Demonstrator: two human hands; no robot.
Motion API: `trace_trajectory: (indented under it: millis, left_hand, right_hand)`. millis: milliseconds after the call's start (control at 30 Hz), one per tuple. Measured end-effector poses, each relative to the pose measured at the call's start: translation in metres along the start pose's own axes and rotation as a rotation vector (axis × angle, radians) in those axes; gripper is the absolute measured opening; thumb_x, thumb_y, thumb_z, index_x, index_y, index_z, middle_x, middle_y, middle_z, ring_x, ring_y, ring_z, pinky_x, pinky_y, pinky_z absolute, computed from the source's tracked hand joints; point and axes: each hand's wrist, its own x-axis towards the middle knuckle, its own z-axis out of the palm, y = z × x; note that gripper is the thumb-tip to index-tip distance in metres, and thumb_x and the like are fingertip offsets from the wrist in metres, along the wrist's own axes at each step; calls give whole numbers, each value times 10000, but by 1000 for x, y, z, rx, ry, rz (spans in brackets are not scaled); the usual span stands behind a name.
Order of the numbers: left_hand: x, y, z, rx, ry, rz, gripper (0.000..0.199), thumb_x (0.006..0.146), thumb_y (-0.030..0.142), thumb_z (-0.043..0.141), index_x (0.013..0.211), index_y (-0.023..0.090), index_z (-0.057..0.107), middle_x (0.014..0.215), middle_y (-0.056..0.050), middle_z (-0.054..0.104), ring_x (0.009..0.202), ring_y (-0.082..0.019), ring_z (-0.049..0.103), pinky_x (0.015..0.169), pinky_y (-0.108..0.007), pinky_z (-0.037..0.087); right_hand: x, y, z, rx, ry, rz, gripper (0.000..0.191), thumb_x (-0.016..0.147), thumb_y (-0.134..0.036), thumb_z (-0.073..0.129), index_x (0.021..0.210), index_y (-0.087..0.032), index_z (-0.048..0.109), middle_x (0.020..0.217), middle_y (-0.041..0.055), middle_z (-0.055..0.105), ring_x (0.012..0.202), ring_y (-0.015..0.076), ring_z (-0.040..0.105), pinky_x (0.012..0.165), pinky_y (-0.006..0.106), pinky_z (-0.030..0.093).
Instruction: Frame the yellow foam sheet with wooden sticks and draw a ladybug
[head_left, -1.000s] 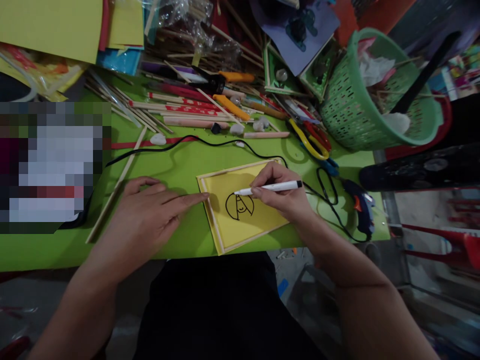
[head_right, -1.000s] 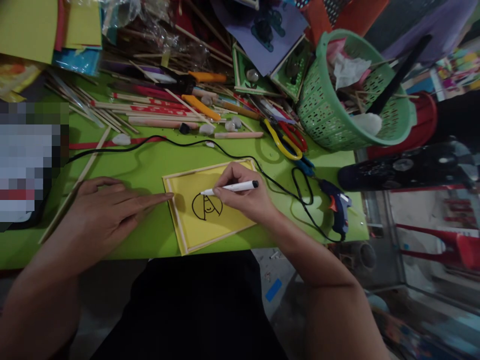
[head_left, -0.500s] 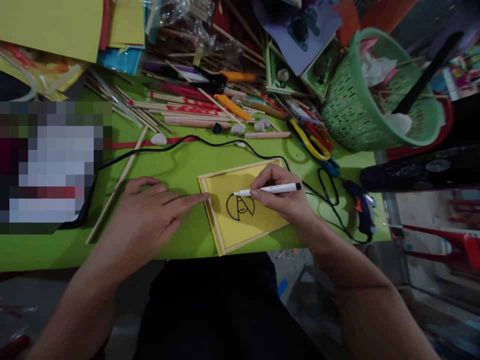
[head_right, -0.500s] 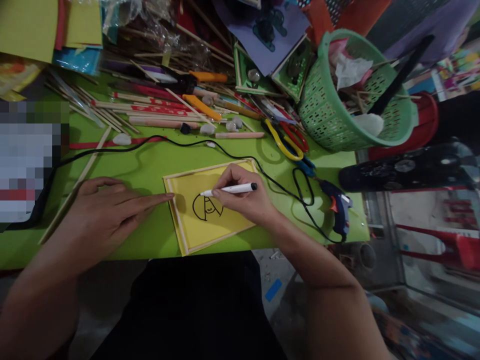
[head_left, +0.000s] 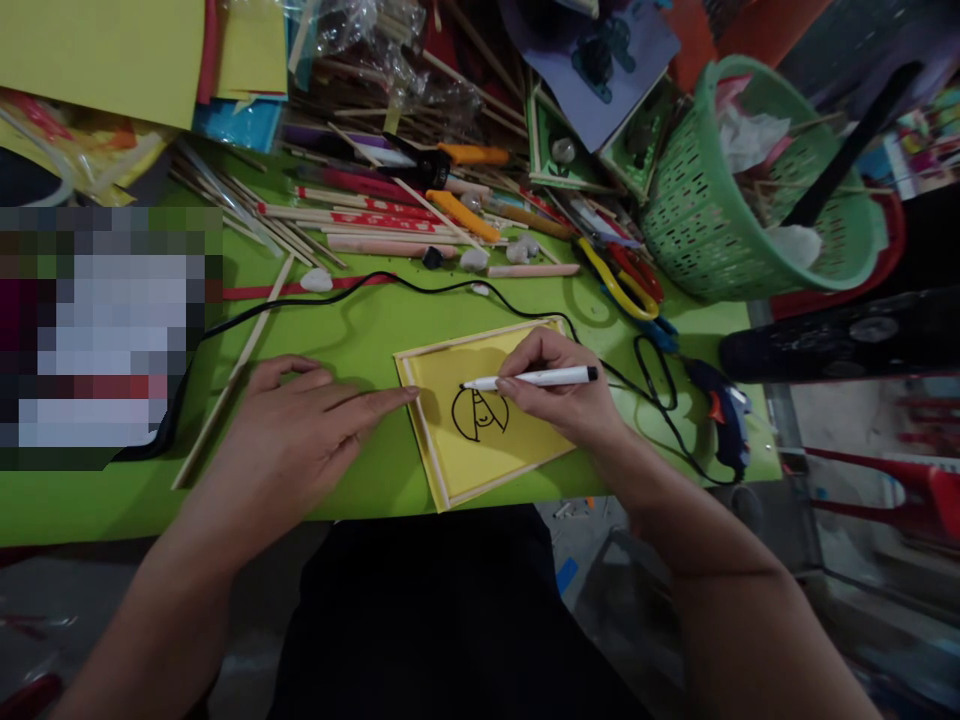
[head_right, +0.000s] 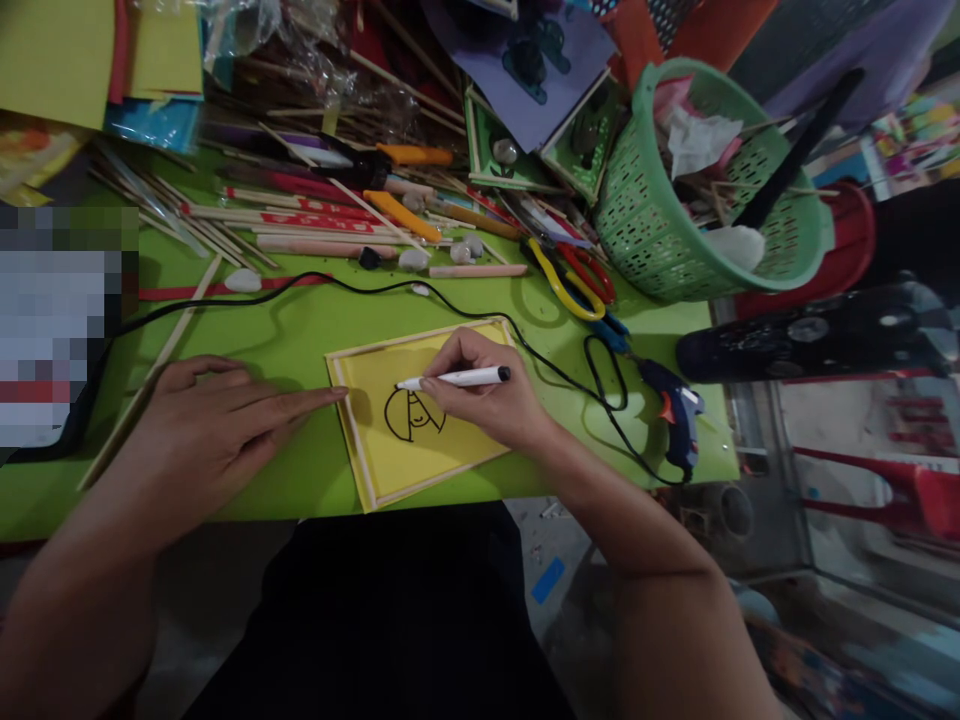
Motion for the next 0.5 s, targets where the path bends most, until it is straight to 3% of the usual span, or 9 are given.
trace_trajectory:
  millis: [367, 500]
  left_hand:
    - [-1, -3, 3, -32, -3, -39, 481, 1054, 151, 482, 1440, 385, 649, 1043, 18, 823, 817, -210, 658, 1028, -485, 401]
    - [-2, -5, 6, -40, 23, -56, 461, 1056, 200, 485, 1421, 420, 662, 876, 15, 782, 784, -224, 645, 1016, -490, 415]
  right_hand:
    - [1, 1, 0, -2, 27, -38, 296, 771, -355, 910, 773, -218, 648, 690, -36, 639, 565, 95, 473, 496, 257, 327]
    - [2, 1, 0, -9, 36, -81, 261, 813, -352, 866, 772, -219, 645, 697, -32, 641, 572, 98, 483, 506, 261, 334]
